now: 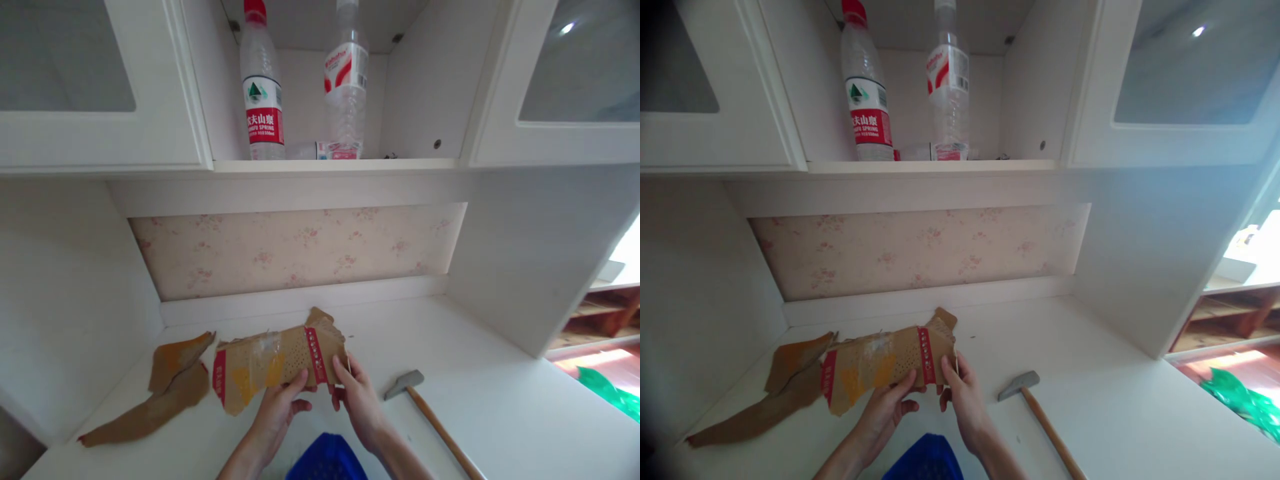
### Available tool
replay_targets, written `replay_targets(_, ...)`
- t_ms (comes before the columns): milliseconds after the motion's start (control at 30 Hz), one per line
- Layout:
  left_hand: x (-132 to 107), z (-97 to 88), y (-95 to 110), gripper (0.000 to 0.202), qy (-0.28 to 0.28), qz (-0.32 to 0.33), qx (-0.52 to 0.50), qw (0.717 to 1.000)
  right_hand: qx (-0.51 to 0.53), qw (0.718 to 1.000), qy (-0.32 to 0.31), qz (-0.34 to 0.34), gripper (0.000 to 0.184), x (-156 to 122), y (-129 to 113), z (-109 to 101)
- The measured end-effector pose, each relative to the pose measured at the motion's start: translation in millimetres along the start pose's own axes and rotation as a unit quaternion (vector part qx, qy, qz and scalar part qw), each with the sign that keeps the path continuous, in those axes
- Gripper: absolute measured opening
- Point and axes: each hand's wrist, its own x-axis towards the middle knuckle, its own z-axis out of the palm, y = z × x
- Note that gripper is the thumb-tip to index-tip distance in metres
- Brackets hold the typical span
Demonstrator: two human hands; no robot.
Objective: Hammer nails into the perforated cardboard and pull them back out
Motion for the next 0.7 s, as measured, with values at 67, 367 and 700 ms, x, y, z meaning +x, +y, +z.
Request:
replay_targets(67,15,0.5,-15,0.039,0.012,-0.004,-0.041,0.999,0.02,1.0,0.01,0.011,0.031,8,15,-4)
replay_targets(367,45,1.5,-47,0.039,0.037,-0.027,-0.114,0.992,0.129,0.987,-0.044,0.079,0.032,25,54,-14)
replay_targets(700,48,-3.7,-54,0.044,0.048,-0.044,-0.098,0.993,0.167,0.974,-0.111,0.105,0.023,24,44,-18)
